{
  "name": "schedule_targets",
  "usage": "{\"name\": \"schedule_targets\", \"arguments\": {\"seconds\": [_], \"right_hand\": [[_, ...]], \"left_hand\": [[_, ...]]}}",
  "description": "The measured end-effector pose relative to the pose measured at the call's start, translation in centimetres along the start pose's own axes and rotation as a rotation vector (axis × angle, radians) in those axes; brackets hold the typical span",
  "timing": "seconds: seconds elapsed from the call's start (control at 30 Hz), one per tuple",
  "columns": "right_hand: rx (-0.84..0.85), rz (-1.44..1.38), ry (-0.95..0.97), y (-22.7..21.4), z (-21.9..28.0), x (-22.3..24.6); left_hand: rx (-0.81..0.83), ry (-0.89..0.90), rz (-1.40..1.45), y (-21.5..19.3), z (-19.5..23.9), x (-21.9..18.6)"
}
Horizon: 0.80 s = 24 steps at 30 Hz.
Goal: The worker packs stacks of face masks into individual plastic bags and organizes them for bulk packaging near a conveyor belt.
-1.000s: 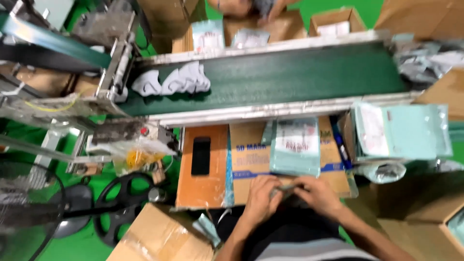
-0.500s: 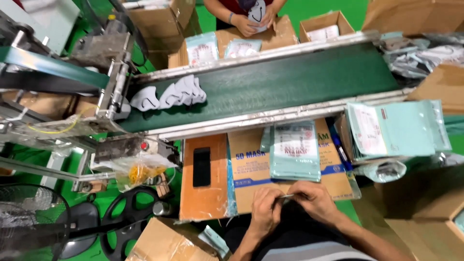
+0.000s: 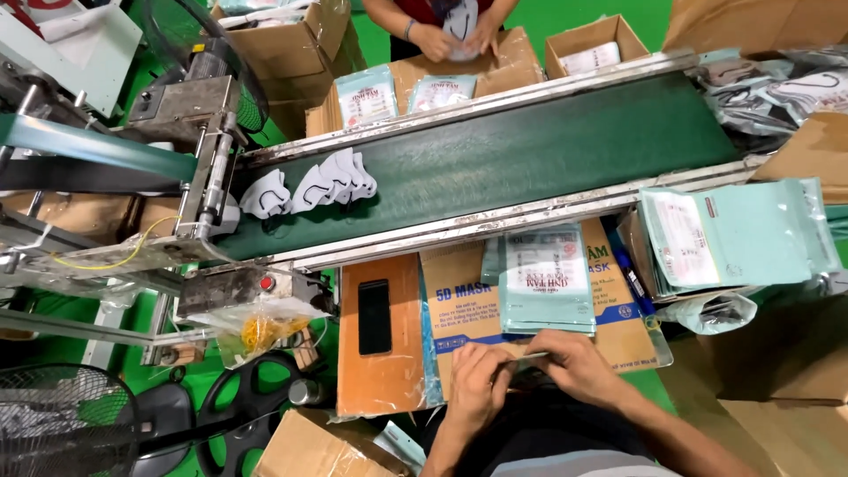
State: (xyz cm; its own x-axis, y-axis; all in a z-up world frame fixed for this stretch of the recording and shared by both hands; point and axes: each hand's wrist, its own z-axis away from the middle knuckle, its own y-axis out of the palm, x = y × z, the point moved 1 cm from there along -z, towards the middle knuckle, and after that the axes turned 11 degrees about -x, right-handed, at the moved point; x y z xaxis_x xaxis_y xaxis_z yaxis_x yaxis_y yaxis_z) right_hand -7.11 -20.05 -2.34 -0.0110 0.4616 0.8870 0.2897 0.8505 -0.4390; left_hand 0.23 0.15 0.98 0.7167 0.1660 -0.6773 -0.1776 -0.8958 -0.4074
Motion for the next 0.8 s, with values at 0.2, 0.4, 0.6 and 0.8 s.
{"name": "schedule_targets", "arguments": {"seconds": [0.2, 0.4, 0.6, 0.8], "right_hand": [[-0.03, 0.008, 0.046, -0.7, -0.5, 1.3], [0.05, 0.036, 0.049, -1.3, -1.4, 0.0], [-0.015, 0.037, -0.036, -1.3, -2.2, -1.2], [0.023, 0.051, -0.06, -0.2, 0.1, -2.4]], "left_hand": [[0.002, -0.031, -0.057, 0.1, 0.6, 0.8], [-0.001, -0.02, -0.063, 0.8, 0.7, 1.4], [0.001, -0.056, -0.049, 0.1, 0.1, 3.2], [-0.039, -0.083, -0.146, -1.1, 2.4, 1.9]]}}
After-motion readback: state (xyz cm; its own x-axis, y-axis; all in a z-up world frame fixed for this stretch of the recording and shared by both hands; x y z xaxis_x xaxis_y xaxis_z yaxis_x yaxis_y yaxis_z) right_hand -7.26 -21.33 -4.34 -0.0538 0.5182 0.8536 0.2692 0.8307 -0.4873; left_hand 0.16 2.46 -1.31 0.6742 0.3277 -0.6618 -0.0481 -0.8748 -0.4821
